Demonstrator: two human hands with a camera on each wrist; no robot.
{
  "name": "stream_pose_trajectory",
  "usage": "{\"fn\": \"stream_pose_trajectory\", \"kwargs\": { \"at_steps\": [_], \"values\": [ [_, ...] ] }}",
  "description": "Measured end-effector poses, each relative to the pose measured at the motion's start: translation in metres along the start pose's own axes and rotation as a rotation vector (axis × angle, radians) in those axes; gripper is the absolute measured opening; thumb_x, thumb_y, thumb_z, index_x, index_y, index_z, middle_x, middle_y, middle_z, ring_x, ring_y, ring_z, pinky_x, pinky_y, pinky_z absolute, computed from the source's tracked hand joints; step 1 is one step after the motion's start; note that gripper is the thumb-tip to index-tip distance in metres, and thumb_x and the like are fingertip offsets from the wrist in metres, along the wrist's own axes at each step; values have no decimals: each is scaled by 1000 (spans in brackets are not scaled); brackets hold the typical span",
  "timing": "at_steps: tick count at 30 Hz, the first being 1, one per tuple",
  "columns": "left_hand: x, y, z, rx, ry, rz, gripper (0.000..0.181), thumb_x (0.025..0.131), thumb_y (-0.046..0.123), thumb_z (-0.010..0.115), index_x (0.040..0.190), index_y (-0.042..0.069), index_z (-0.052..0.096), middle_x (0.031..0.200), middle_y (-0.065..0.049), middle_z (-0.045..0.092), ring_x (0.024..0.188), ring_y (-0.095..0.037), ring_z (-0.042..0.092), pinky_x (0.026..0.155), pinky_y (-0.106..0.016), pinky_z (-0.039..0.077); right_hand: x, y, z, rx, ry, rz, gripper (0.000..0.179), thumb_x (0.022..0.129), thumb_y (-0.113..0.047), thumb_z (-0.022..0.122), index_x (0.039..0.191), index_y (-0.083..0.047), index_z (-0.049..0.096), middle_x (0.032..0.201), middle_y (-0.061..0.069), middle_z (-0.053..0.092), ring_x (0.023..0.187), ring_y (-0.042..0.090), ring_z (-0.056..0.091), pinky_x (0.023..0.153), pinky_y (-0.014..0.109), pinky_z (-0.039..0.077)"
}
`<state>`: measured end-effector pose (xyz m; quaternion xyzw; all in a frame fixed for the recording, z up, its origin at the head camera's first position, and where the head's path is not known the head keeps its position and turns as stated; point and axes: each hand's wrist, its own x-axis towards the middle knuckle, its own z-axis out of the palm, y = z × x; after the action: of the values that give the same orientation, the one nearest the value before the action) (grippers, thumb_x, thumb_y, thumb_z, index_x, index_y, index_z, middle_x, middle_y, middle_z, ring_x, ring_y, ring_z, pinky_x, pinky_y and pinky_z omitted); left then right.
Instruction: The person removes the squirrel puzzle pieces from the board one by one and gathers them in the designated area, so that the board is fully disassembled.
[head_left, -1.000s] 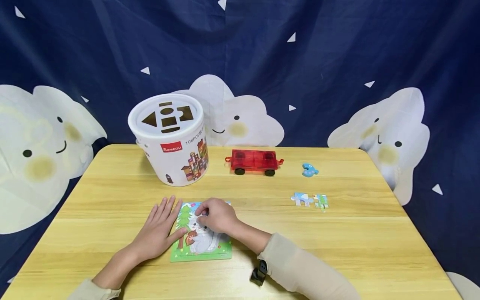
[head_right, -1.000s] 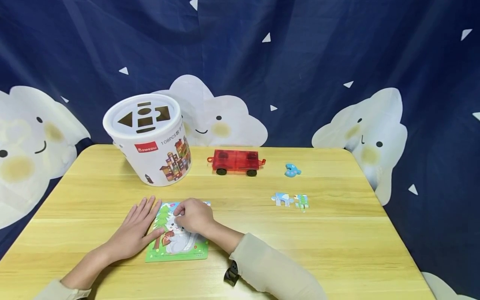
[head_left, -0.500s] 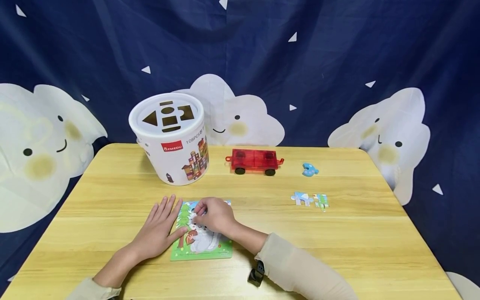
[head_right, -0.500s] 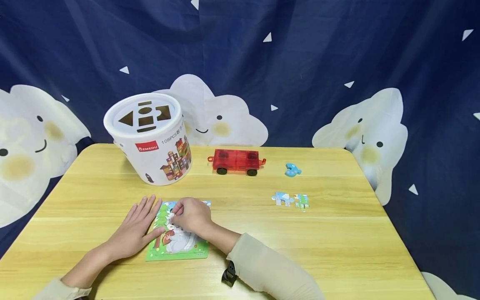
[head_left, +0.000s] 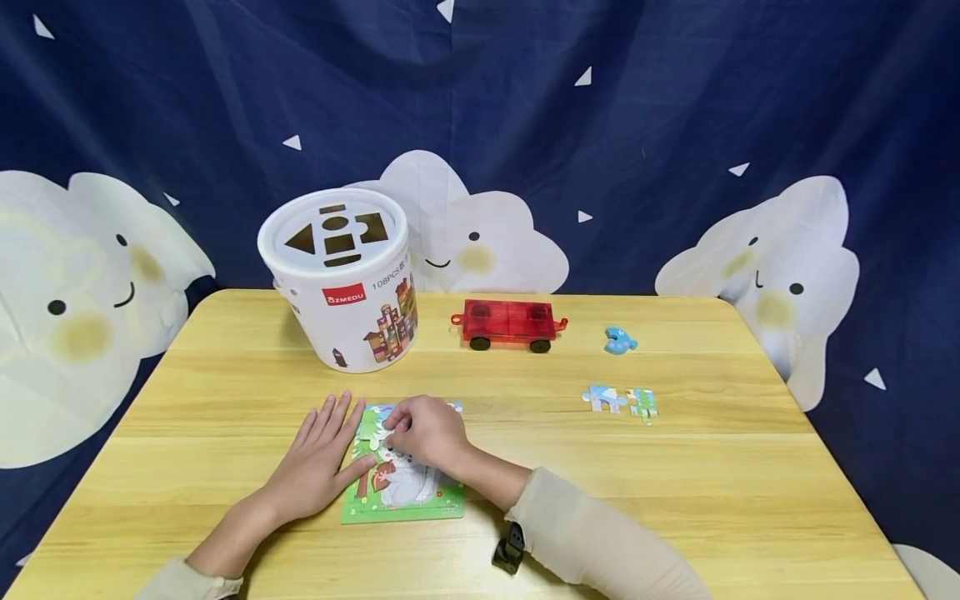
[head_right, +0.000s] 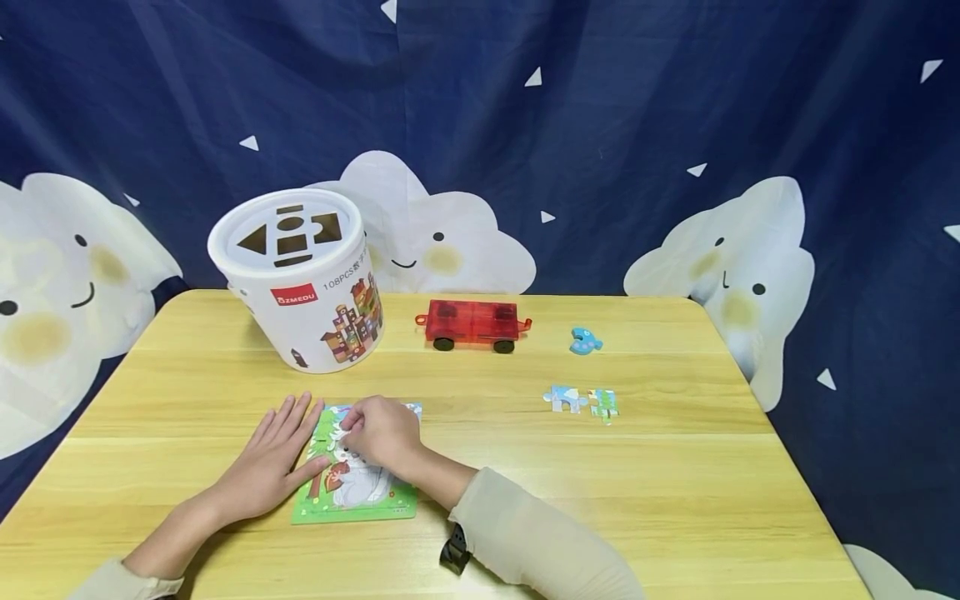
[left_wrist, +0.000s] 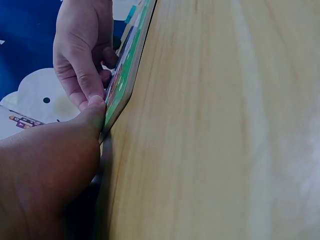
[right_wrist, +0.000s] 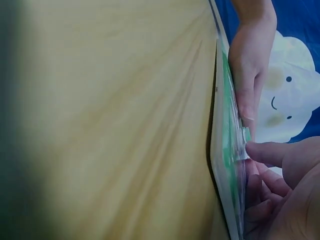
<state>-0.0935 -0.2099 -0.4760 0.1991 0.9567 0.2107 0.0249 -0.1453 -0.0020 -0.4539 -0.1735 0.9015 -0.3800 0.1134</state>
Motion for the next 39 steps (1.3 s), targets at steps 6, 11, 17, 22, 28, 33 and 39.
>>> {"fn": "stream_pose_trajectory", "kwargs": {
  "at_steps": [6, 11, 17, 22, 28, 33, 39],
  "values": [
    [0, 1, 0, -2, 10, 5, 79, 102, 41, 60, 159, -3, 28, 165, -29, 17, 152, -49, 10, 124, -56, 1, 1, -1, 2, -44, 2, 12, 12, 82, -19, 86, 81, -19, 74, 63, -14, 57, 57, 0, 51, 53, 19, 40],
    [-1, 0, 1, -1, 7, 4, 79, 102, 42, 59, 159, -2, 28, 165, -29, 16, 152, -49, 9, 124, -54, 0, 2, -3, 3, -72, -4, 22, 14, 83, -20, 85, 78, -20, 72, 61, -14, 56, 55, 1, 50, 51, 20, 38],
    [-1, 0, 1, -4, 6, 1, 79, 102, 42, 59, 159, -2, 27, 165, -28, 16, 152, -49, 9, 124, -54, 0, 2, -3, 2, -69, -3, 20, 15, 85, -19, 83, 77, -20, 70, 61, -13, 56, 53, 2, 50, 50, 21, 38],
    [-1, 1, -1, -7, 0, -4, 79, 102, 42, 59, 159, -2, 27, 165, -28, 15, 152, -49, 9, 124, -54, 0, 2, -2, 1, -62, -1, 13, 14, 86, -18, 81, 77, -20, 71, 60, -13, 56, 53, 2, 50, 50, 20, 39],
    [-2, -1, 3, -10, 32, 24, 78, 102, 43, 59, 158, -3, 28, 164, -30, 17, 152, -49, 10, 125, -50, -4, 3, -1, 0, -54, -26, 5, 13, 88, -17, 77, 77, -19, 71, 58, -13, 55, 49, 3, 50, 47, 21, 39],
    [-2, -6, 9, 14, 92, 76, 77, 102, 43, 58, 158, -3, 31, 162, -33, 22, 151, -50, 14, 124, -38, -12, 3, -2, -3, -87, -67, -24, 17, 90, -16, 74, 74, -20, 68, 57, -13, 55, 49, 3, 49, 45, 20, 39],
    [-1, -4, 5, -6, 46, 38, 78, 102, 43, 58, 159, -2, 28, 164, -30, 18, 152, -49, 10, 125, -47, -7, 3, -3, -6, -116, -117, -75, 12, 89, -17, 78, 80, -18, 69, 60, -13, 54, 53, 2, 48, 51, 18, 40]
  ]
}}
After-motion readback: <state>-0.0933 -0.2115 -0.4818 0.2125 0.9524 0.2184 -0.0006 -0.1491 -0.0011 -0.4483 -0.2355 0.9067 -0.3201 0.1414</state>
